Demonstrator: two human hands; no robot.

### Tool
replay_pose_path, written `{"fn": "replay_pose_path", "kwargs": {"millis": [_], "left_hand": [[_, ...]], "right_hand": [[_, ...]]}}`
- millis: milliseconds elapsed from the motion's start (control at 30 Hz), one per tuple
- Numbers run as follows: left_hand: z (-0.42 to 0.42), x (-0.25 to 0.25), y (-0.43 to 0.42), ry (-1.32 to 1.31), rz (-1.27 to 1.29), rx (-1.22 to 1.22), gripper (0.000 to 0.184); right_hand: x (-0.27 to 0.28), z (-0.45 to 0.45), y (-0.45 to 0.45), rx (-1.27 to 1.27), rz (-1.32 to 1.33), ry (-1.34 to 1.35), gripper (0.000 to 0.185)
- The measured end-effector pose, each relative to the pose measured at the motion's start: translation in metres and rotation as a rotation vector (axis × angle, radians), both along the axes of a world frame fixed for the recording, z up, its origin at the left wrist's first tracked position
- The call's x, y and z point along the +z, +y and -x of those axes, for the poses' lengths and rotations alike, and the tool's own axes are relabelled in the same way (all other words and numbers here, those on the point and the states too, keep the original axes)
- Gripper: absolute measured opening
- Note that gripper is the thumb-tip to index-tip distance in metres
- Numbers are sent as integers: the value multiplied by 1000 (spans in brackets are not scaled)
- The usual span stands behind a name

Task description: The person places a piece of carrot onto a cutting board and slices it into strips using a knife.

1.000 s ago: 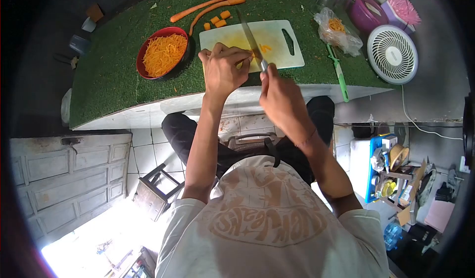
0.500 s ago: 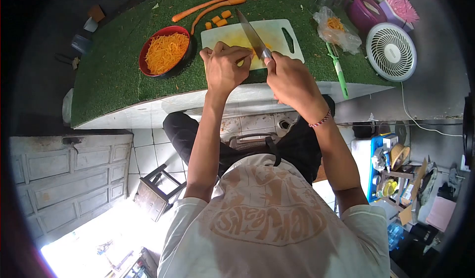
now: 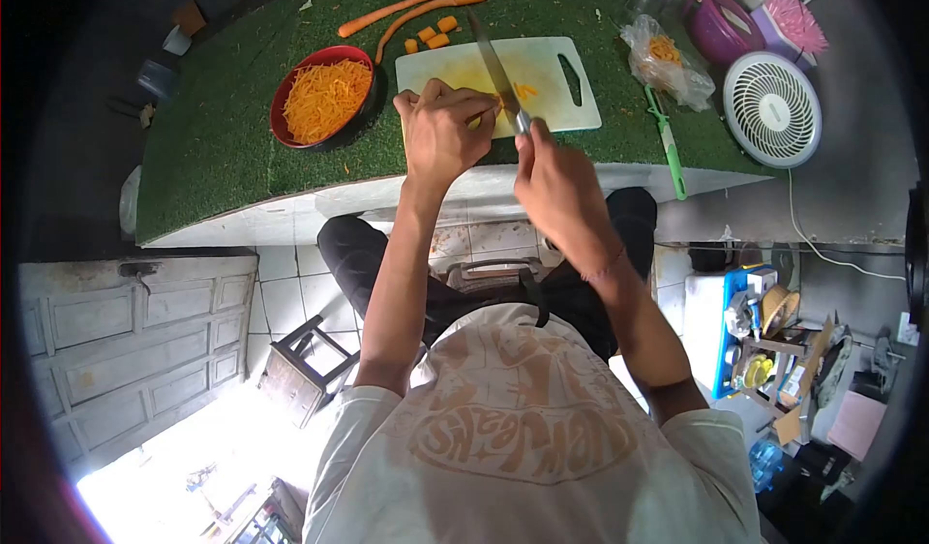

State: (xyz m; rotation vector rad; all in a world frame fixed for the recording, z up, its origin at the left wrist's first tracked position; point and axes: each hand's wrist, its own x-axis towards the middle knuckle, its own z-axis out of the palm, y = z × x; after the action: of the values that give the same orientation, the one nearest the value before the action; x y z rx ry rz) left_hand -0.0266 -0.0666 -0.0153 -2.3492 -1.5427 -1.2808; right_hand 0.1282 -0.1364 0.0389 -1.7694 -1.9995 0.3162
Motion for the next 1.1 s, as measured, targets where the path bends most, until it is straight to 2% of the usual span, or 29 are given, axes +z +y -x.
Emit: {"fn": "replay_pose_path", "kwargs": {"millis": [67,167,200,333,600,700,933,1033,1067,1100], "left_hand": [[-1,-2,1,11,-28,0,3],[-3,1,-1,14,-3,16,3],[-3,0,0,4,-11,16,3],[-3,-2,0,-18,-16,22,3],[-2,-3,0,-16,14,29,4],[-2,-3,0,-9,11,26,5],[0,0,0,-19,24,-1,5],[0,0,-1,-11,19,0,4],[0,1,-1,-7,10,-1,4],[-1,1,-1,-14,13,-2,5]], "right_hand": [[3,-3,16,22,17,36,21],[6,-8,34,119,-137,55,23],[12,-12,33,239,-249,-105,24],[23,-14,37,210,-41,56,26],[21,-11,12,114,-29,44,27],[26,-13,4,103,86,17,26],[-3,13,-15,-43,-4,-27,23],[0,3,14,-7,-5,26,23],[-4,-4,26,45,-112,79,25],[1,-11,33,106,-43,81,25]]}}
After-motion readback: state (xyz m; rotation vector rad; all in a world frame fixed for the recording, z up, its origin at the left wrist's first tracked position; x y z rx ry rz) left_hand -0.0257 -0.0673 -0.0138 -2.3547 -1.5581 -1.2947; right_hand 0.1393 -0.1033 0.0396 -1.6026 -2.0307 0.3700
